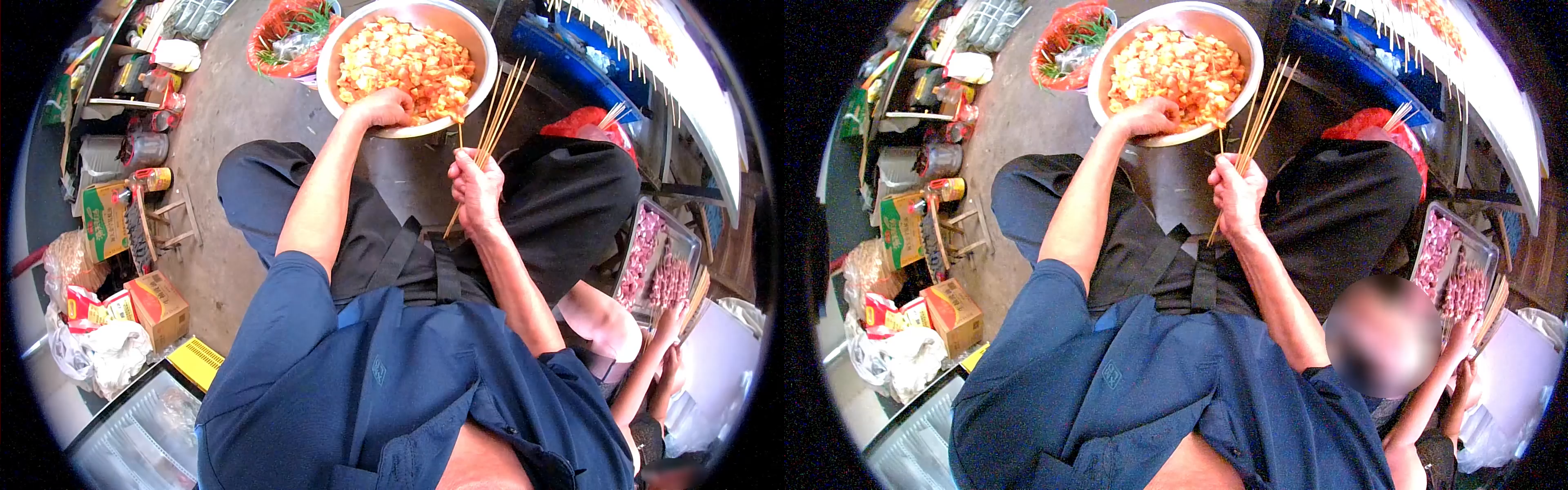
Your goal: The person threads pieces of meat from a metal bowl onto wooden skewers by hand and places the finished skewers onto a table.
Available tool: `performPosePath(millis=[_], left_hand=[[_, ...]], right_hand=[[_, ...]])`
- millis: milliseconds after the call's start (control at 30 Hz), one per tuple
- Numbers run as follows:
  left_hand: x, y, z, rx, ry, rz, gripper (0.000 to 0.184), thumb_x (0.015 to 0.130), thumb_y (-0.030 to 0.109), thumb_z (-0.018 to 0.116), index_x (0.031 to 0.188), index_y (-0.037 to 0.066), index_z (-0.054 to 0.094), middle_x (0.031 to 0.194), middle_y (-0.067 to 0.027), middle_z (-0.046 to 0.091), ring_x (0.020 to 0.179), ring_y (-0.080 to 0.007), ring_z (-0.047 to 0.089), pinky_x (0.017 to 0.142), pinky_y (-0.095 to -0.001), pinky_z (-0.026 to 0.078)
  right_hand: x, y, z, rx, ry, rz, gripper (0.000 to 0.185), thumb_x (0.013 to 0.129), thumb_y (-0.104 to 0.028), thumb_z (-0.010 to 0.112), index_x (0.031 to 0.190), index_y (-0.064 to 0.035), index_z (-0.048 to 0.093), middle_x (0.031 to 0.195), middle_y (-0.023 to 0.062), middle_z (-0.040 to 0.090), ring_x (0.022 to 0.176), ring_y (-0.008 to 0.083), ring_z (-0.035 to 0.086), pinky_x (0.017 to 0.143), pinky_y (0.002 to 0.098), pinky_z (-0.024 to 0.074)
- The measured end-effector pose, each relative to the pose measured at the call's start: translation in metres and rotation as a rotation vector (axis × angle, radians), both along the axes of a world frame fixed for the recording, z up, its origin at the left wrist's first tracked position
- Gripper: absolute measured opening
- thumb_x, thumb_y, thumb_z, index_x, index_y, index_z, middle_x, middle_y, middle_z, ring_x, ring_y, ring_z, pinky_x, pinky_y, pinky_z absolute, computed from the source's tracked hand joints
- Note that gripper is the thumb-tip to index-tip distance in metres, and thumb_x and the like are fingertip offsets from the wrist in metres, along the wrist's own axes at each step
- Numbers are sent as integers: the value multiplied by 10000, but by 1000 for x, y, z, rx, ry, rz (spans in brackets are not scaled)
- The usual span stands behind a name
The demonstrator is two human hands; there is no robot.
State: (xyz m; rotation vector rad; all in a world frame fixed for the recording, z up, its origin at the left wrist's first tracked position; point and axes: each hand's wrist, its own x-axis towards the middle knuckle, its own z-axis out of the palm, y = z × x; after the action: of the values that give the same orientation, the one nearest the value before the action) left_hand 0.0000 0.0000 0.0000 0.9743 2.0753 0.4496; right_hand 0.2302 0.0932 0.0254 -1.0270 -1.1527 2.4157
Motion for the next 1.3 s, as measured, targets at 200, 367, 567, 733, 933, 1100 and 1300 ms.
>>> performPosePath(millis=[200, 367, 567, 733, 933, 1100, 1300], left_hand=[[3, 1, 15, -142, -82, 40, 186, 725, 194, 632, 868, 81, 669, 725, -5, 617, 674, -105, 535, 593, -272, 437], [-9, -13, 12, -14, -334, 45, 191, 727, 175, 626, 889, 86, 674, 753, 24, 605, 686, -92, 521, 597, -251, 425], [0, -14, 14, 115, -419, 344, 167, 741, 128, 630, 897, 75, 662, 711, 17, 602, 562, -76, 493, 507, -225, 394], [-3, -8, 12, 471, -498, 630, 130, 783, 14, 634, 896, -18, 578, 755, -106, 648, 580, -173, 634, 473, -248, 486], [-5, -2, 10, 762, -789, 843, 220, 864, 53, 586, 1052, -35, 514, 926, -173, 642, 742, -292, 679, 570, -354, 576], [-6, 3, 11, 852, -799, 929, 258, 884, -22, 500, 1141, -24, 472, 1045, -177, 582, 904, -338, 644, 715, -411, 585], [-3, 3, 22, 945, -773, 972, 264, 823, -110, 502, 1077, -48, 472, 1000, -155, 551, 855, -336, 630, 748, -422, 579]], right_hand=[[4, 1, 1, -18, -5, -22, 116, 853, -138, 622, 894, -50, 559, 601, 32, 544, 379, 35, 345, 338, 181, 244], [3, 1, 1, -19, -5, -23, 119, 849, -138, 626, 890, -47, 560, 601, 29, 542, 380, 34, 345, 339, 184, 238], [4, 1, 1, -7, 2, -14, 117, 856, -135, 616, 904, -40, 566, 600, 27, 541, 388, 32, 351, 344, 178, 245], [4, -2, 1, 2, -12, 17, 108, 864, -130, 603, 909, -38, 569, 602, 24, 542, 398, 32, 362, 346, 175, 253], [5, -6, 3, 92, -35, 86, 104, 869, -146, 594, 880, -46, 567, 603, 6, 548, 422, 31, 391, 364, 177, 285], [5, -10, 1, 118, -42, 137, 98, 867, -155, 597, 865, -60, 573, 600, -9, 546, 435, 28, 399, 374, 173, 292], [6, -13, -3, 102, -83, 173, 95, 864, -156, 597, 851, -64, 578, 597, -13, 545, 447, 30, 409, 385, 175, 306]])
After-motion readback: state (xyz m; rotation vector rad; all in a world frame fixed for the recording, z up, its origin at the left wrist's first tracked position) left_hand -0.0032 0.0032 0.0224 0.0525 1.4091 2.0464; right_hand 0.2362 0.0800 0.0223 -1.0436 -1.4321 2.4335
